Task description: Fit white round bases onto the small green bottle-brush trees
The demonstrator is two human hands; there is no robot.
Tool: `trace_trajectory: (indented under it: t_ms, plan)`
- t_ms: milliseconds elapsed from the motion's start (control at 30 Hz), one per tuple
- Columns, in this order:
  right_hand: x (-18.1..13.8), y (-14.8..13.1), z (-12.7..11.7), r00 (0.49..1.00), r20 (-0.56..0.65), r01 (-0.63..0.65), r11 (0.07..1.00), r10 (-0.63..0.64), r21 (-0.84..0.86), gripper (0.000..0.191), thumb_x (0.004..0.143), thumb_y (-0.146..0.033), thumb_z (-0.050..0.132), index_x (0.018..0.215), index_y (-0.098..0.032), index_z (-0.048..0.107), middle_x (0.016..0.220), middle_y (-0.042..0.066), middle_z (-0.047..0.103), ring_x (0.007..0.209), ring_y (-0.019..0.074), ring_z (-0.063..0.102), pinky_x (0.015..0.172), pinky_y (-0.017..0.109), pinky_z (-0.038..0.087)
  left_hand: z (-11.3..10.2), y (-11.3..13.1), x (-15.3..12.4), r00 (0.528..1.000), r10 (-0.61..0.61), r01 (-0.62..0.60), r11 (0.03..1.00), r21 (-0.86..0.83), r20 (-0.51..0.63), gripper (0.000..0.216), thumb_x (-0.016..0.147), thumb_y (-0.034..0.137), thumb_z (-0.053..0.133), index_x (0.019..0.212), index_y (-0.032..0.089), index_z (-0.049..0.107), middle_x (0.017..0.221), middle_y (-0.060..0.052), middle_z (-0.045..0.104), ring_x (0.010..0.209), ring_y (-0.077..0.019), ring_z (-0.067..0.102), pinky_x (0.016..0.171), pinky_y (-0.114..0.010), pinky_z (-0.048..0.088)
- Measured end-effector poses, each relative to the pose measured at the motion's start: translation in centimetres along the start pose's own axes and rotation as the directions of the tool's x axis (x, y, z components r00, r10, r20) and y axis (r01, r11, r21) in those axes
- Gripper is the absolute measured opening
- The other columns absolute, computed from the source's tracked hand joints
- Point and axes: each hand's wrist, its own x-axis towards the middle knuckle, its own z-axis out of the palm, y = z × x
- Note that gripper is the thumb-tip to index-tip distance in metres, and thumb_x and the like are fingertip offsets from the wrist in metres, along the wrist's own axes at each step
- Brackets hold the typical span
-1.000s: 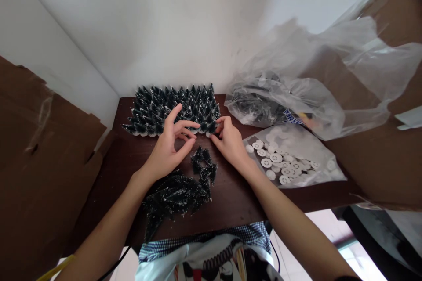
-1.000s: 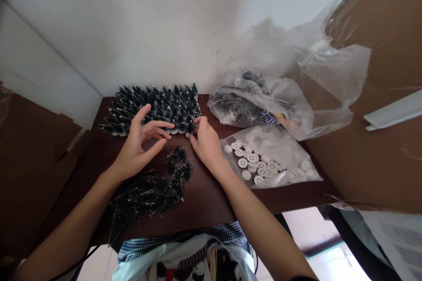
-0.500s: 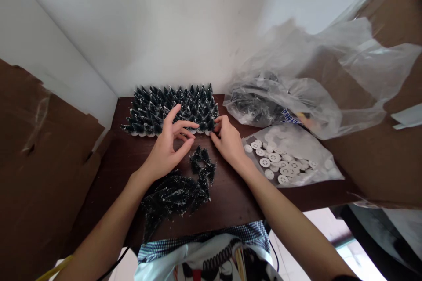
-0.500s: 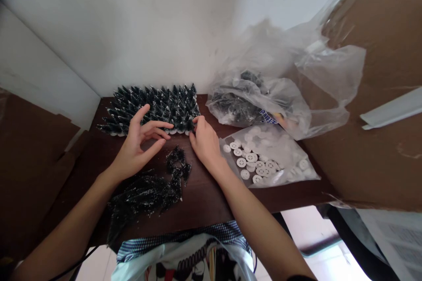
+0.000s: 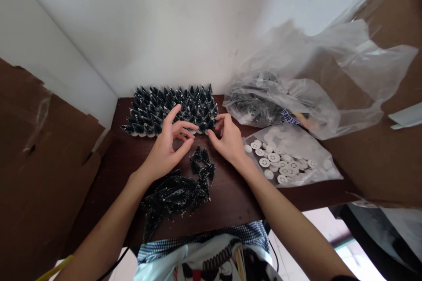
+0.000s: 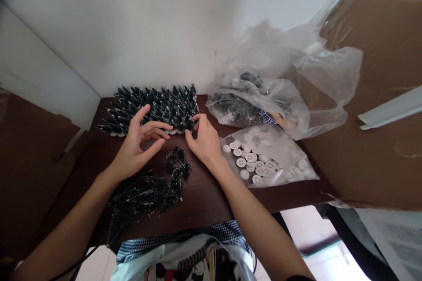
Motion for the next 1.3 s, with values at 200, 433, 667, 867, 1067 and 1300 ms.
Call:
trace_trajectory:
  t_ms: [200, 433, 667, 867, 1067, 1300]
  plan:
    - [0.0, 0.0, 0.0, 0.998, 0.0, 0.056, 0.998, -0.056, 0.005, 0.017, 0.088, -0.025, 0.057, 0.105, -0.02, 0.053, 0.083, 0.002, 0.059, 0.075, 0.0183, 0.057, 0.068, 0.031, 0.042, 0.0, 0.0, 0.0, 1.0, -0.015, 0.015, 1.0, -0.002, 0.003, 0.077, 0.095, 0.018, 0.056, 0.156, 0.031, 0.011, 0.118, -0.008, 0.064, 0.094, -0.0179, 0.066, 0.09, -0.04, 0.054]
    - [0.0, 0.1, 0.0, 0.998, 0.016, 0.064, 0.998, -0.064, -0.002, 0.017, 0.088, -0.02, 0.056, 0.104, -0.02, 0.055, 0.085, 0.002, 0.06, 0.073, 0.0178, 0.056, 0.069, 0.031, 0.041, -0.4, 0.1, 0.0, 0.998, -0.052, 0.051, 0.999, 0.015, 0.033, 0.066, 0.096, 0.021, 0.056, 0.153, 0.027, 0.024, 0.12, -0.009, 0.065, 0.094, -0.0174, 0.067, 0.089, -0.038, 0.055]
    - [-0.2, -0.9, -0.8, 0.98, -0.099, 0.186, 0.966, -0.17, 0.181, 0.013, 0.09, -0.017, 0.054, 0.102, -0.021, 0.051, 0.075, -0.003, 0.053, 0.063, 0.0134, 0.05, 0.064, 0.028, 0.043, -1.5, 0.6, 0.3, 0.98, -0.161, 0.144, 0.979, 0.142, 0.118, 0.033, 0.096, 0.027, 0.055, 0.128, 0.021, 0.06, 0.101, -0.004, 0.073, 0.087, -0.0159, 0.067, 0.076, -0.027, 0.053]
    - [-1.2, -3.0, -2.7, 0.887, -0.064, 0.458, 0.857, -0.457, 0.234, 0.008, 0.094, -0.019, 0.051, 0.097, -0.022, 0.057, 0.079, 0.0, 0.062, 0.07, 0.0149, 0.059, 0.067, 0.03, 0.049, -1.7, 0.5, 0.5, 0.962, -0.212, 0.172, 0.959, 0.224, 0.173, 0.029, 0.096, 0.031, 0.052, 0.119, 0.02, 0.068, 0.077, 0.001, 0.071, 0.066, -0.0134, 0.06, 0.059, -0.023, 0.044]
    - [-4.6, -6.6, -2.9, 0.723, 0.241, 0.608, 0.761, -0.648, 0.226, 0.018, 0.098, -0.032, 0.052, 0.105, -0.02, 0.064, 0.097, 0.006, 0.072, 0.091, 0.019, 0.064, 0.082, 0.036, 0.05, -1.1, -0.4, 0.5, 0.965, -0.208, 0.172, 0.962, 0.213, 0.161, 0.028, 0.095, 0.028, 0.051, 0.109, 0.018, 0.072, 0.071, 0.001, 0.069, 0.061, -0.0133, 0.059, 0.058, -0.023, 0.043]
    - [-8.8, -8.5, 0.1, 0.63, 0.507, 0.653, 0.755, -0.589, 0.065, 0.064, 0.088, -0.068, 0.057, 0.133, -0.022, 0.056, 0.137, 0.013, 0.059, 0.127, 0.0302, 0.049, 0.108, 0.048, 0.035, -0.4, -1.4, 0.4, 0.947, -0.267, 0.217, 0.941, 0.259, 0.177, 0.028, 0.094, 0.024, 0.05, 0.105, 0.018, 0.075, 0.061, 0.003, 0.061, 0.054, -0.0109, 0.052, 0.056, -0.022, 0.04]
